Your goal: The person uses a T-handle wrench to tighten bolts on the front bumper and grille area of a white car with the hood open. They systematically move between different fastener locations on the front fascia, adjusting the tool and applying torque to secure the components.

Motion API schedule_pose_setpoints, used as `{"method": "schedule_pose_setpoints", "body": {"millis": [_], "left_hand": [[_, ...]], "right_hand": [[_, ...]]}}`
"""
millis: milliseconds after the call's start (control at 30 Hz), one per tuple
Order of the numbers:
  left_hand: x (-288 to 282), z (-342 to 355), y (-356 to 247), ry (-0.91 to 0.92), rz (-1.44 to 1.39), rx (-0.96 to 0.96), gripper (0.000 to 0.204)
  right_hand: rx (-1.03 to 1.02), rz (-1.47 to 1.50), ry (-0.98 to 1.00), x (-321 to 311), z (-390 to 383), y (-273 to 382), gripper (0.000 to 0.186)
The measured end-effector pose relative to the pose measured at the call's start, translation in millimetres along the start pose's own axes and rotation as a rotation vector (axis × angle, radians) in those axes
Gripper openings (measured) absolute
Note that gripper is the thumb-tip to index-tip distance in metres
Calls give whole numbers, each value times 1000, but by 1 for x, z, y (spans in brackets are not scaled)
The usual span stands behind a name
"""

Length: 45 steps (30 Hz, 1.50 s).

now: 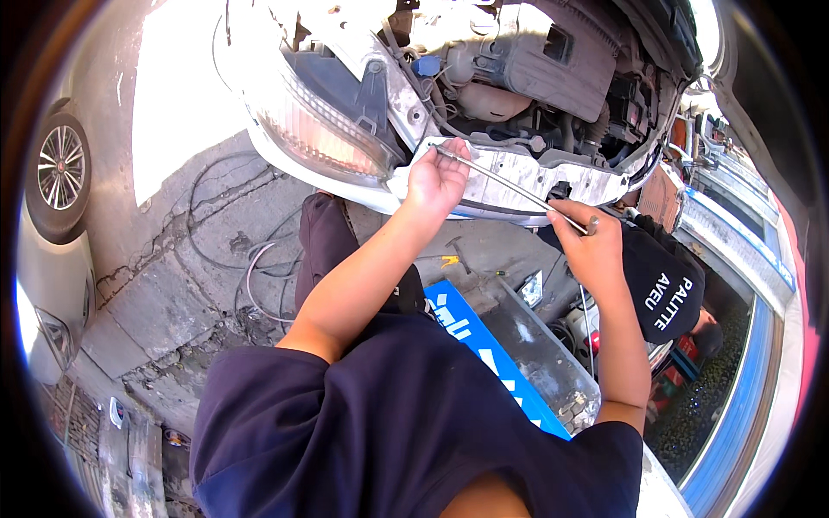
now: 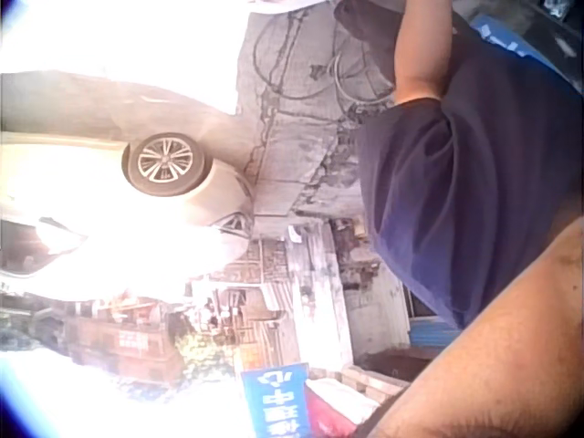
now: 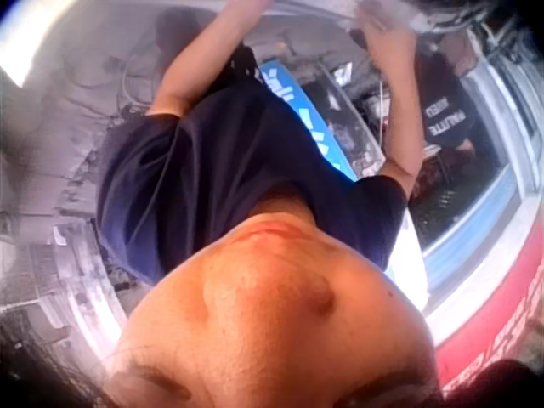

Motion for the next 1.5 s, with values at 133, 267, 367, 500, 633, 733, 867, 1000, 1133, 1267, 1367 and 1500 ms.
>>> {"method": "schedule_pose_setpoints", "body": {"millis": [133, 267, 367, 500, 633, 733, 867, 1000, 1133, 1267, 1367, 1500], "left_hand": [[6, -2, 4, 6, -51, 52, 35], [10, -4, 7, -22, -124, 84, 35], [16, -9, 15, -4, -130, 81, 35], [37, -12, 42, 104, -162, -34, 31], [50, -9, 56, 63, -351, -111, 28], [57, -10, 56, 91, -403, -126, 28], [51, -19, 49, 102, -363, -113, 29], [46, -20, 46, 96, -378, -137, 29], [39, -12, 49, 58, -258, -118, 31], [37, -7, 46, 56, -163, -18, 24], [37, -5, 44, 0, -132, 12, 17], [33, -1, 39, -109, -125, 59, 14]], "right_hand": [[72, -48, 162, -10, 42, 1, 22], [221, 36, 284, -8, 74, 1, 24], [300, -118, 399, -13, 97, 5, 28], [-39, -250, 442, -13, 137, 47, 28], [-227, -374, 412, -12, 143, 70, 23], [-560, -510, 362, -10, 131, 107, 21], [-977, -606, 261, -2, 84, 149, 19], [-780, -523, 97, -3, 54, 142, 14], [106, 20, 229, 1, 54, 58, 11], [771, 664, 371, 31, 15, 13, 12], [602, 692, 290, 15, 17, 25, 21], [-451, -902, -47, -52, 10, 104, 81]]}}
Point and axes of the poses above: each hand's wrist, its own z-axis towards the middle knuckle, its own x-axis out of the palm, y = z × x, the point moved 10 cm from there along z, towards the middle knuckle, and after that the axes turned 13 degrees about -z, right-handed, at the moved point
